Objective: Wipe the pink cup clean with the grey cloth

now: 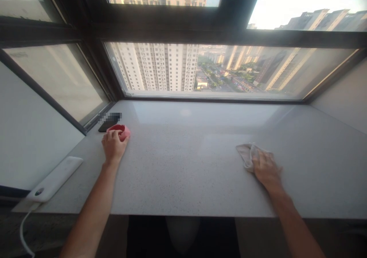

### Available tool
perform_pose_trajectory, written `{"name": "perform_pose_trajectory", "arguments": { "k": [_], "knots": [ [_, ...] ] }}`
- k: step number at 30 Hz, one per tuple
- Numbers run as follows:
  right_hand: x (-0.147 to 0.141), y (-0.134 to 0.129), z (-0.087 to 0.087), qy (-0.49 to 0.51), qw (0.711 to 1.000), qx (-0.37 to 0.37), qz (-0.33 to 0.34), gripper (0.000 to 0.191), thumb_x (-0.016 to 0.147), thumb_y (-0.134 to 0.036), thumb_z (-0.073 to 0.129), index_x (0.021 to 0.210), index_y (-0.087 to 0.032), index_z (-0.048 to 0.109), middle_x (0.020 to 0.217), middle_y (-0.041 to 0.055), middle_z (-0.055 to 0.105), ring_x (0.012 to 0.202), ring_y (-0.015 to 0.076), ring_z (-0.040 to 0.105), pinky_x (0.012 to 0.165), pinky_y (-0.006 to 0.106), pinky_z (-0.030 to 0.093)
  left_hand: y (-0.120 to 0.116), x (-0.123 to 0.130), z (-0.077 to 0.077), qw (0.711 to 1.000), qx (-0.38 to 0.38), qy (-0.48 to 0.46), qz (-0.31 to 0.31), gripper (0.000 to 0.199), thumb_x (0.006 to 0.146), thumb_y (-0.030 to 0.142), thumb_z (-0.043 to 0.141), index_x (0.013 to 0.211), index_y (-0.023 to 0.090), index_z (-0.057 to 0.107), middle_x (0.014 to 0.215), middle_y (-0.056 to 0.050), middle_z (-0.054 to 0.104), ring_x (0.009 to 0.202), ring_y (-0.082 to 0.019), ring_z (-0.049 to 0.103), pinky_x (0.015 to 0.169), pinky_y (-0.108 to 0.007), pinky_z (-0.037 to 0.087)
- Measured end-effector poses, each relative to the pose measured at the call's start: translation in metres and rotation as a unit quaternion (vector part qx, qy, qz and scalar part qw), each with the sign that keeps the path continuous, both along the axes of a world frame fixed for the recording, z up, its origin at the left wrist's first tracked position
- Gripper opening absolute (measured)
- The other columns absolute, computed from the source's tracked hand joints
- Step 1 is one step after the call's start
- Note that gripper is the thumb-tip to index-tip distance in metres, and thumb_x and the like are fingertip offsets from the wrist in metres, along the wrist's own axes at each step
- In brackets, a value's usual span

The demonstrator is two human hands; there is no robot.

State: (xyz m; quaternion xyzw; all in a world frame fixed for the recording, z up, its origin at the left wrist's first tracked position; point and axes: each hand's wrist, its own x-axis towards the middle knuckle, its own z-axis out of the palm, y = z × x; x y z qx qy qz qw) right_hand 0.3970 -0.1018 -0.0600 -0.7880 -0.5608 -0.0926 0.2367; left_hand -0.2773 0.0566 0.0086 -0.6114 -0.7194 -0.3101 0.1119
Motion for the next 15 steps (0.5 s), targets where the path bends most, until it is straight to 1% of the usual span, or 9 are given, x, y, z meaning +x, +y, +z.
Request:
{"name": "perform_pose_trajectory", "arguments": {
  "k": [2, 4, 6, 7, 8, 10, 11, 13, 15],
  "knots": [
    [-0.032, 0.005, 0.002, 0.009, 0.999, -0.022, 0.024, 0.063, 0.107, -0.047, 0.036, 0.158, -0.016, 0.057, 0.163, 0.0282, 0.054, 0.158, 0.0498, 0.044, 0.119, 0.087, 0.033, -0.003, 0.010, 0.005, 0.999, 0.038, -0.005, -0.003, 0.045, 0.094, 0.040, 0.063, 0.130, 0.014, 0.063, 0.151, -0.026, 0.057, 0.147, -0.044, 0.047, 0.129, -0.066, 0.025],
    [-0.077, 0.009, 0.006, 0.015, 0.994, -0.045, 0.100, 0.060, 0.110, -0.046, 0.037, 0.161, -0.022, 0.054, 0.171, 0.0225, 0.049, 0.163, 0.0439, 0.039, 0.125, 0.082, 0.029, -0.009, 0.027, 0.008, 0.997, 0.073, -0.008, -0.032, 0.042, 0.098, 0.037, 0.058, 0.133, 0.015, 0.061, 0.157, -0.024, 0.055, 0.152, -0.041, 0.045, 0.133, -0.065, 0.016],
    [-0.130, 0.010, 0.013, 0.026, 0.980, -0.044, 0.190, 0.059, 0.112, -0.045, 0.039, 0.168, -0.027, 0.045, 0.177, 0.0177, 0.042, 0.167, 0.0407, 0.033, 0.128, 0.081, 0.025, -0.017, 0.056, 0.009, 0.991, 0.080, -0.012, -0.104, 0.036, 0.102, 0.035, 0.052, 0.131, 0.018, 0.064, 0.153, -0.020, 0.060, 0.149, -0.036, 0.050, 0.133, -0.059, 0.021],
    [-0.156, 0.011, 0.018, 0.036, 0.970, -0.040, 0.236, 0.060, 0.113, -0.044, 0.040, 0.171, -0.029, 0.039, 0.179, 0.0160, 0.039, 0.168, 0.0396, 0.032, 0.129, 0.081, 0.025, -0.022, 0.073, 0.008, 0.985, 0.068, -0.019, -0.158, 0.034, 0.104, 0.035, 0.050, 0.130, 0.019, 0.065, 0.147, -0.017, 0.065, 0.144, -0.034, 0.055, 0.131, -0.055, 0.029],
    [-0.181, 0.011, 0.022, 0.046, 0.960, -0.034, 0.274, 0.063, 0.113, -0.045, 0.043, 0.174, -0.031, 0.034, 0.180, 0.0153, 0.037, 0.169, 0.0394, 0.030, 0.129, 0.080, 0.024, -0.027, 0.092, 0.006, 0.973, 0.044, -0.026, -0.224, 0.032, 0.106, 0.035, 0.048, 0.128, 0.020, 0.067, 0.140, -0.016, 0.069, 0.136, -0.032, 0.060, 0.126, -0.051, 0.037],
    [-0.222, 0.017, 0.032, 0.064, 0.937, -0.026, 0.342, 0.073, 0.110, -0.051, 0.054, 0.175, -0.032, 0.029, 0.181, 0.0150, 0.035, 0.169, 0.0404, 0.030, 0.130, 0.079, 0.026, -0.036, 0.129, 0.001, 0.931, -0.038, -0.023, -0.362, 0.035, 0.110, 0.037, 0.045, 0.131, 0.022, 0.068, 0.133, -0.013, 0.074, 0.126, -0.028, 0.067, 0.118, -0.047, 0.047],
    [-0.236, 0.022, 0.037, 0.074, 0.927, -0.018, 0.368, 0.075, 0.108, -0.053, 0.058, 0.175, -0.032, 0.032, 0.180, 0.0145, 0.037, 0.167, 0.0402, 0.033, 0.130, 0.076, 0.029, -0.040, 0.146, -0.001, 0.909, -0.073, -0.022, -0.409, 0.038, 0.111, 0.039, 0.045, 0.138, 0.023, 0.067, 0.137, -0.013, 0.073, 0.128, -0.028, 0.066, 0.117, -0.046, 0.048],
    [-0.249, 0.039, 0.044, 0.105, 0.915, 0.021, 0.389, 0.066, 0.107, -0.053, 0.061, 0.168, -0.032, 0.045, 0.175, 0.0140, 0.046, 0.160, 0.0370, 0.045, 0.129, 0.066, 0.038, -0.047, 0.169, -0.004, 0.876, -0.110, -0.016, -0.469, 0.045, 0.113, 0.042, 0.045, 0.153, 0.026, 0.060, 0.150, -0.013, 0.068, 0.140, -0.028, 0.062, 0.120, -0.048, 0.047],
    [-0.243, 0.062, 0.048, 0.147, 0.919, 0.087, 0.355, 0.049, 0.108, -0.047, 0.057, 0.153, -0.028, 0.062, 0.160, 0.0146, 0.061, 0.148, 0.0335, 0.058, 0.124, 0.057, 0.047, -0.053, 0.181, -0.003, 0.850, -0.117, 0.011, -0.514, 0.052, 0.113, 0.047, 0.048, 0.162, 0.029, 0.052, 0.161, -0.013, 0.061, 0.151, -0.030, 0.055, 0.130, -0.053, 0.039]
  ]
}}
